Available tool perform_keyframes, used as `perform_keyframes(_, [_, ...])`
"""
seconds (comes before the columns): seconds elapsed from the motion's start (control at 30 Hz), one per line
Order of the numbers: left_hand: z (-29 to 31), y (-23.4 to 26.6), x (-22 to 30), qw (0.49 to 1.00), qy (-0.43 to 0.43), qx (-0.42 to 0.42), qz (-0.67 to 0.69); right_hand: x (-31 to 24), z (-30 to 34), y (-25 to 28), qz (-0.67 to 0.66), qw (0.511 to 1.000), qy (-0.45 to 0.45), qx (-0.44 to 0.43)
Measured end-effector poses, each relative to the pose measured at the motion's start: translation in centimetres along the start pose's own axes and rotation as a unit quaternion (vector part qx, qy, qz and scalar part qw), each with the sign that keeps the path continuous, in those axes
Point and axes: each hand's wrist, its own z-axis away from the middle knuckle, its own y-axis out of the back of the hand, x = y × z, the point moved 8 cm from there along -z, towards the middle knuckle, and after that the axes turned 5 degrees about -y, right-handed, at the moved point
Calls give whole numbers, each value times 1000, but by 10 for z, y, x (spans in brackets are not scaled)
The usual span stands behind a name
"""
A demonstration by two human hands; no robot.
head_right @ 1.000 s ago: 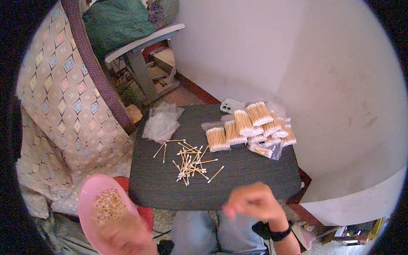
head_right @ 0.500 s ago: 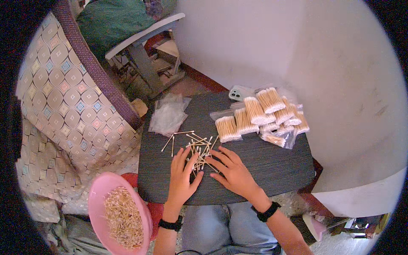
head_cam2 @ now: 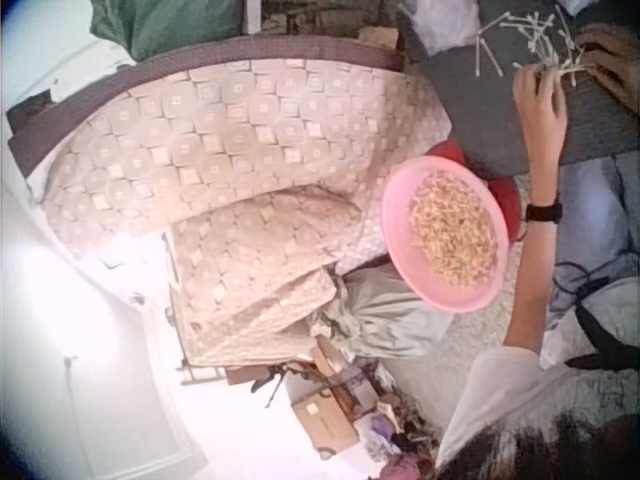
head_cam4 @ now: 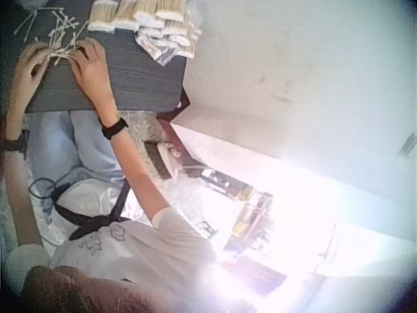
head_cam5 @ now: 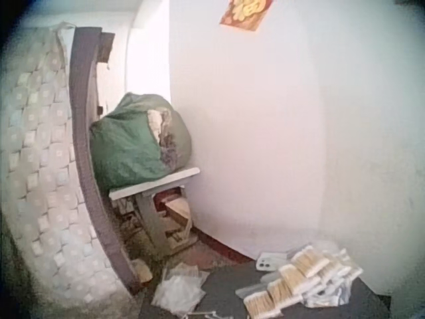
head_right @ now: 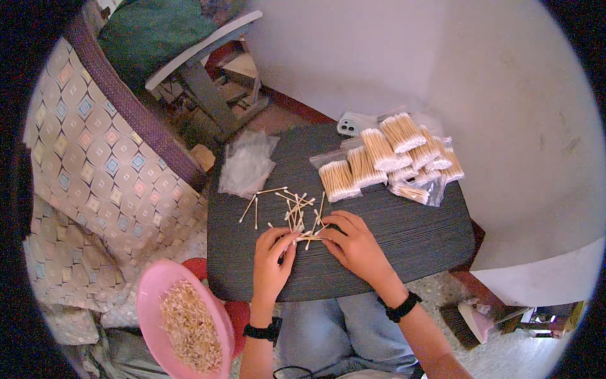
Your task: Group cotton swabs and place them into small plastic bags.
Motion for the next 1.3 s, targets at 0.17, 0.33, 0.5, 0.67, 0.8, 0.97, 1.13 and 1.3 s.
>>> perform_keyframes(0.17, [0,3,-7,998,40,24,47,4,2,0,-15,1000,-1,20])
perform_keyframes(0.33, [-1,3,-4,999,30,30,-2,-2,0,4,-14,1000,2,17])
perform_keyframes(0.5, [-4,-10,8,993,-35,-44,-100,-7,-3,-2,-1,1000,8,-17])
perform_keyframes(0.67, [-1,-16,3,991,-26,-83,-98,-1,4,-12,44,997,25,-56])
perform_keyframes(0.8, [-2,-17,4,993,-24,-80,-84,3,4,-7,13,999,25,-32])
perform_keyframes(0.97, [-3,-14,3,995,-6,-60,-82,-7,-1,1,89,996,25,-2])
perform_keyframes(1.13, [-6,-15,15,989,-32,-90,-116,2,5,-12,49,997,26,-50])
perform_keyframes(1.3, [-2,-15,6,990,-24,-75,-113,0,3,-3,-4,1000,14,-1])
